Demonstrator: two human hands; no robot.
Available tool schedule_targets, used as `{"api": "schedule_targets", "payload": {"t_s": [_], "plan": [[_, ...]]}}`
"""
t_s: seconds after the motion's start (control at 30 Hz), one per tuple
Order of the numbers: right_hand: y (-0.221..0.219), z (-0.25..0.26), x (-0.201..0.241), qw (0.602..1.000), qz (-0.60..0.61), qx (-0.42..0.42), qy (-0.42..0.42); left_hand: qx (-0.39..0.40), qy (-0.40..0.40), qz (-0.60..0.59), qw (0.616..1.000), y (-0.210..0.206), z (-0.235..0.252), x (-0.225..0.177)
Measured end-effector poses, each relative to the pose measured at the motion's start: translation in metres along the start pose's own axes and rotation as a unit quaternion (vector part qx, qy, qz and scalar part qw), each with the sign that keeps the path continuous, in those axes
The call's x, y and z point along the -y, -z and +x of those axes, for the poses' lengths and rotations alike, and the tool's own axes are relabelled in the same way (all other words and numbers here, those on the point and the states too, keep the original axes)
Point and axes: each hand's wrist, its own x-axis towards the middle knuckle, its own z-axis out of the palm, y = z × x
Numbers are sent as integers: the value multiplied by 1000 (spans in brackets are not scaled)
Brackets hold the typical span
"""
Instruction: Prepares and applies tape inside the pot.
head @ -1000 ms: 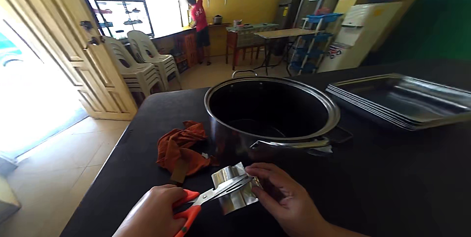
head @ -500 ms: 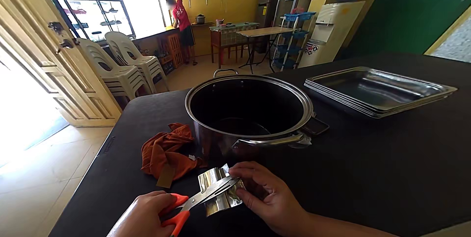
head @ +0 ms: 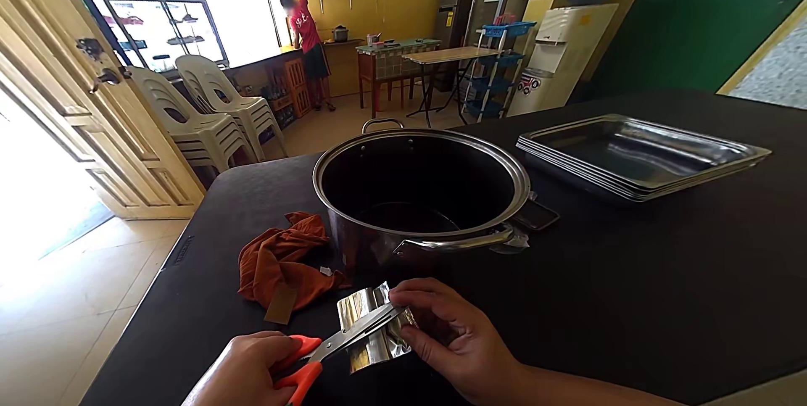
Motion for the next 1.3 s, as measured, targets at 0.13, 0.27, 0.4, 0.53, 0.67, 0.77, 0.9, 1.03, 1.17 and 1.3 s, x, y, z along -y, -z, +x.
{"api": "schedule_targets", "payload": {"t_s": [0.13,0.27,0.4,0.53,0.67,0.77,0.9,1.03,1.17,1.3], "plan": [[-1,0,0,1000,1,-1,1,-3,-3,1,1000,0,0,0],[-1,-1,0,1000,-7,0,3,-9,-12,6,1000,0,-1,1],[-1,-1,0,1000,-6,0,2,-6,-16,1,1000,0,-1,1],[0,0,0,1000,-7,5,1,-4,-25,6,1000,0,-1,2],[-1,0,-1,1000,-24,-2,-10,13,-14,20,1000,6,-1,4],[0,1,-2,997,-66,-10,-36,42,43,64,996,24,-6,14],[2,0,-6,975,-185,88,-84,62,127,96,985,46,-10,29],[2,-4,-21,929,-351,77,82,104,135,100,980,43,-5,25],[4,1,-9,964,-220,-8,149,96,60,117,987,20,-1,22],[2,3,8,999,20,-24,-33,60,2,109,992,2,5,20]]}}
